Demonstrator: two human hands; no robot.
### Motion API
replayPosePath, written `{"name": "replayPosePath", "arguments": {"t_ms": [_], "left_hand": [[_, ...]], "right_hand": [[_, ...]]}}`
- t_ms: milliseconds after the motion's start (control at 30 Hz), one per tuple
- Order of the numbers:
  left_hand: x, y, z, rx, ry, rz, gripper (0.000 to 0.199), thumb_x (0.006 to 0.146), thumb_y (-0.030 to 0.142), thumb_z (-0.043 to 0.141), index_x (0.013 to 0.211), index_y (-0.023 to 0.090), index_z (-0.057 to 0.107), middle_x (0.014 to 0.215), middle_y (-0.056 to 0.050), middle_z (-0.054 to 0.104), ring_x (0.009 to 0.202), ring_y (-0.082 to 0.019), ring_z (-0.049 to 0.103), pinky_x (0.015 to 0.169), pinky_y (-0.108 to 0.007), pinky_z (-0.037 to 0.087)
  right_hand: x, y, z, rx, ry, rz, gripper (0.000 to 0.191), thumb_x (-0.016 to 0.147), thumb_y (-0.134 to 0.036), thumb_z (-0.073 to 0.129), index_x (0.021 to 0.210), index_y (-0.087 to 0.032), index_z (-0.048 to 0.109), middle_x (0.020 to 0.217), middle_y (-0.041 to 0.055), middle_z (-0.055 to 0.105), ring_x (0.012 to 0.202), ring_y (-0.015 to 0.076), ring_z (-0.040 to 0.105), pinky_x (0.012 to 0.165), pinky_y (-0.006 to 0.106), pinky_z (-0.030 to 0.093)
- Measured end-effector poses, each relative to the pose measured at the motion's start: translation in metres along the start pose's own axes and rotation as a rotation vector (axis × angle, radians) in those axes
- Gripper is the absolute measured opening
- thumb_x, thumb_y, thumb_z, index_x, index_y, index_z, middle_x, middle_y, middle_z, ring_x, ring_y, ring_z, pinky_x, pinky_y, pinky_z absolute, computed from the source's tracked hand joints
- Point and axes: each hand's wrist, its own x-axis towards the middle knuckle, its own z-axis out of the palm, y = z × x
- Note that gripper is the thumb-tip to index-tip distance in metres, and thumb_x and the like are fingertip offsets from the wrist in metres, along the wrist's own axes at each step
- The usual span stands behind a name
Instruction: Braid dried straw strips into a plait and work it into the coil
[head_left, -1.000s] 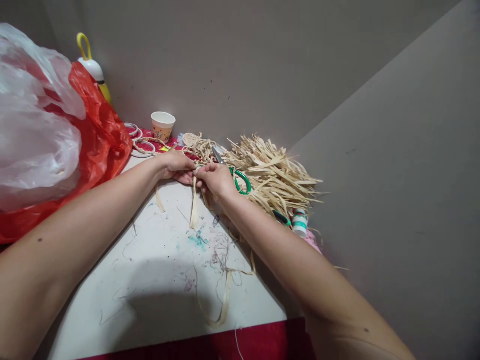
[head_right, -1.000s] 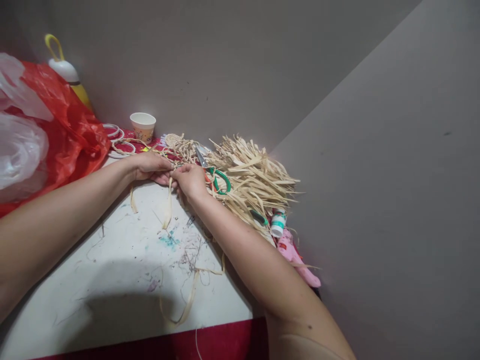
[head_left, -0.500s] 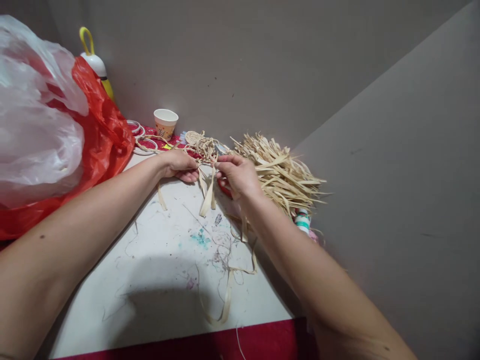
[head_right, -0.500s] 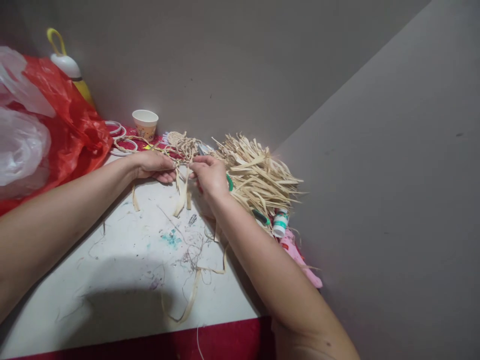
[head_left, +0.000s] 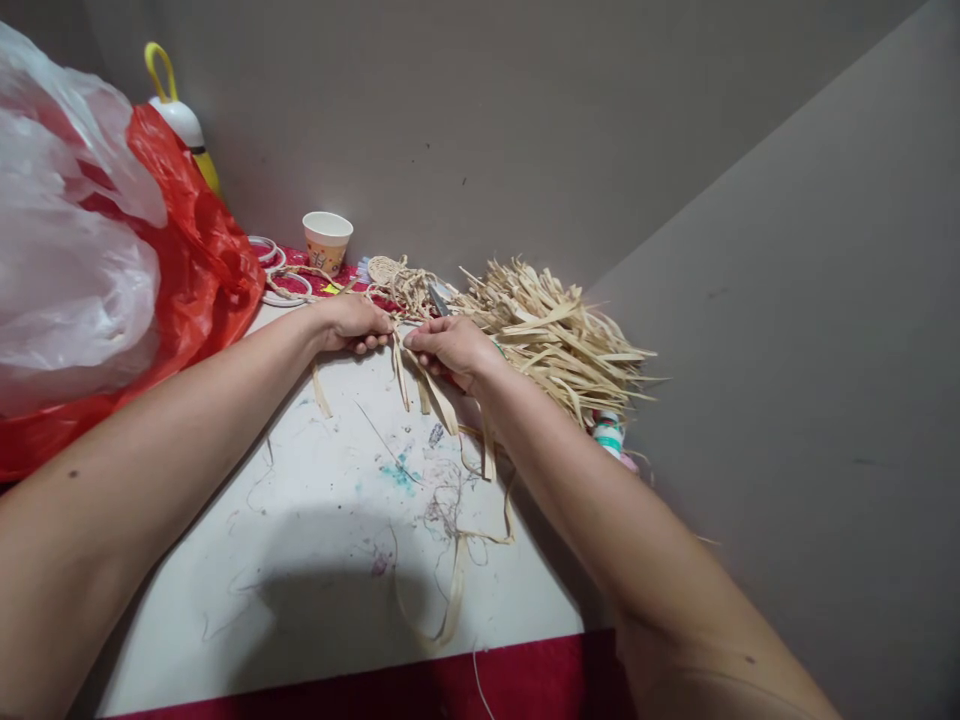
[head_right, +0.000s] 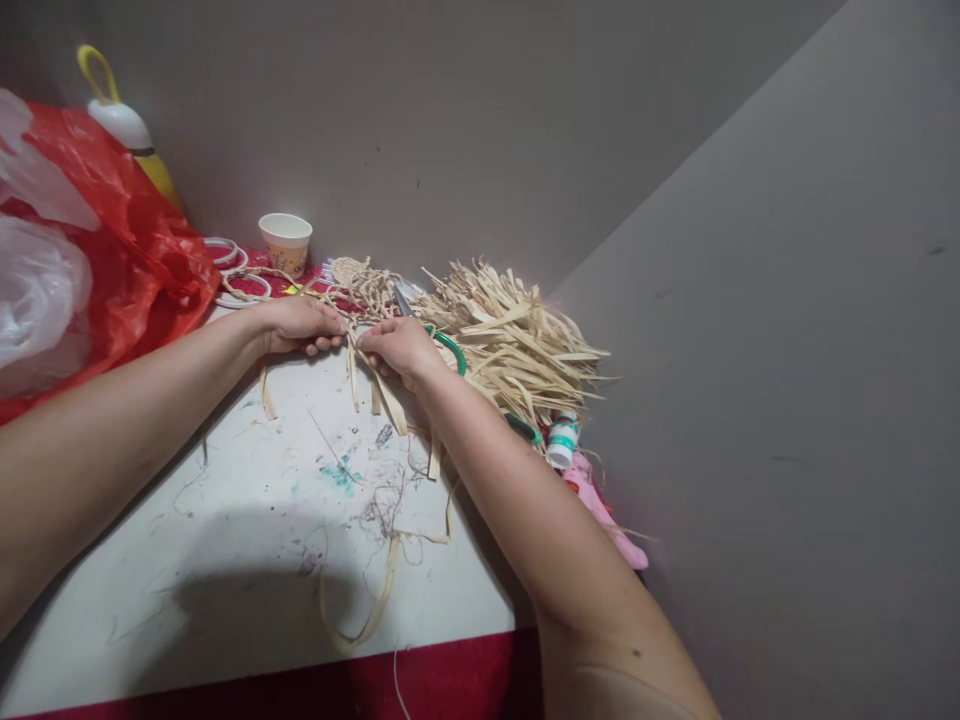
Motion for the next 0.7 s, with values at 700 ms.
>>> {"name": "replayPosePath", "arguments": {"t_ms": [700], "left_hand": [[0.002, 0.003, 0.002, -0.026, 0.0, -0.09, 0.016, 0.073, 0.008, 0.056, 0.059, 0.012, 0.059, 0.058, -0.006, 0.067, 0.054, -0.01, 0.063, 0.054, -0.019, 0.049]], "right_hand": [[-0.009, 0.0, 0.029, 0.133, 0.169, -0.022, 0.019, 0.073, -0.003, 0.056, 0.059, -0.015, 0.051, 0.038, -0.0049, 0.051, 0.032, 0.0049, 0.042, 0.032, 0.015, 0.03]]}}
